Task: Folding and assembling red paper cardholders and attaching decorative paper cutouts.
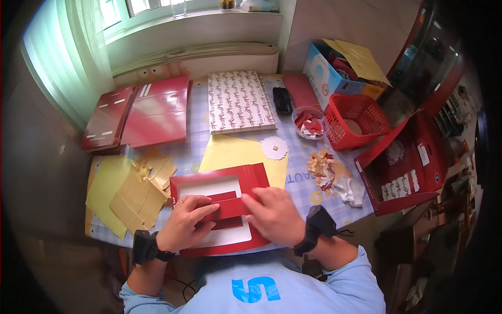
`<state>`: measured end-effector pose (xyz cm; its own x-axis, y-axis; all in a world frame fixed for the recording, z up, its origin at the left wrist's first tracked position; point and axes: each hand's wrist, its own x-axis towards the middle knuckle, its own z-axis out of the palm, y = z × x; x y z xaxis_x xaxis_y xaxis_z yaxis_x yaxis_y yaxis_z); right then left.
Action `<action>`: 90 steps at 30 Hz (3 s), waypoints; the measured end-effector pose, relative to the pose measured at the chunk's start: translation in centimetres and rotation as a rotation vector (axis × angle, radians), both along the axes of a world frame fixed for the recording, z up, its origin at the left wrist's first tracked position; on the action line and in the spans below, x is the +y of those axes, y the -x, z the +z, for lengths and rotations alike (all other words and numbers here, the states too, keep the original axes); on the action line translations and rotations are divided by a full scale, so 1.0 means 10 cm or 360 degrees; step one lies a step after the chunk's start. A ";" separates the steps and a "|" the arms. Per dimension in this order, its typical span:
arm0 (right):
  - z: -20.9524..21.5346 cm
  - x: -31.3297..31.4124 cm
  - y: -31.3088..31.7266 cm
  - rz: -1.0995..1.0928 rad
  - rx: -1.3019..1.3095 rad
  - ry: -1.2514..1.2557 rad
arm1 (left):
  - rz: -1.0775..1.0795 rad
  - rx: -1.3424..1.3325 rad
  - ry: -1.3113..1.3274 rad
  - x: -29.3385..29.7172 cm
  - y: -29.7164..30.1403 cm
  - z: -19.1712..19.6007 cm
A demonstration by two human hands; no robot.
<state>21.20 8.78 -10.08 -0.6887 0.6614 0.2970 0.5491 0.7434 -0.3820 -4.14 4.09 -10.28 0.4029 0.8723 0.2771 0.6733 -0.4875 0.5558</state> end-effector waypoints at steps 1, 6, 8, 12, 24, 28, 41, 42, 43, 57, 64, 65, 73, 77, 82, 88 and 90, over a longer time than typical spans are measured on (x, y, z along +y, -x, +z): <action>-0.03 -0.02 0.06 -0.0011 -0.0003 -0.0001 | -0.0007 -0.0053 0.0003 0.00 -0.02 -0.01; -0.22 -0.11 0.23 0.0437 -0.0435 -0.0072 | 0.0030 0.0267 -0.0004 0.00 -0.13 -0.08; -0.29 -0.09 0.23 0.0457 -0.0403 -0.0048 | 0.0043 0.0656 0.0072 -0.04 -0.13 -0.14; -0.30 -0.07 0.23 0.0474 -0.0354 0.0007 | 0.0060 0.0766 0.0025 -0.07 -0.13 -0.16; -0.14 0.02 0.18 0.0448 -0.0295 0.0020 | 0.0106 0.0451 -0.0021 -0.09 -0.08 -0.14; -0.08 0.13 0.25 0.0445 -0.0121 -0.0224 | 0.0060 0.0378 -0.0304 -0.05 -0.02 0.01; -0.10 0.17 0.48 0.0440 -0.0401 -0.0548 | 0.0124 0.0837 -0.0392 -0.09 -0.07 -0.09; -0.07 0.16 0.46 0.0427 -0.0383 -0.0534 | 0.0109 0.0836 -0.0384 -0.09 -0.07 -0.14; -0.10 0.17 0.45 0.0430 -0.0478 -0.0553 | 0.0140 0.0852 -0.0383 -0.09 -0.06 -0.18; -0.27 0.19 0.36 0.0407 -0.0750 -0.0333 | 0.0053 0.0595 -0.0009 -0.10 -0.08 -0.31; -0.29 0.20 0.34 0.0412 -0.0632 -0.0395 | 0.0037 0.0425 0.0097 -0.09 -0.03 -0.27; -0.29 0.21 0.33 0.0420 -0.0578 -0.0378 | 0.0021 0.0427 0.0080 -0.05 0.03 -0.21; 0.28 0.47 0.21 0.0434 0.0104 -0.0014 | 0.0798 0.0126 -0.0452 0.74 1.21 0.34; 0.41 0.50 0.20 0.0373 0.0186 0.0030 | 0.1135 0.1051 -0.0475 0.99 1.90 0.23; 0.32 0.56 0.16 0.0326 0.0240 0.0003 | 0.0893 0.1437 -0.0310 1.20 2.10 0.15; 0.20 0.58 0.15 0.0402 0.0339 0.0041 | 0.0756 0.1340 -0.0829 1.23 2.07 0.05; 0.20 0.61 0.13 0.0331 0.0338 0.0052 | 0.0891 0.1239 -0.1021 1.11 2.00 0.23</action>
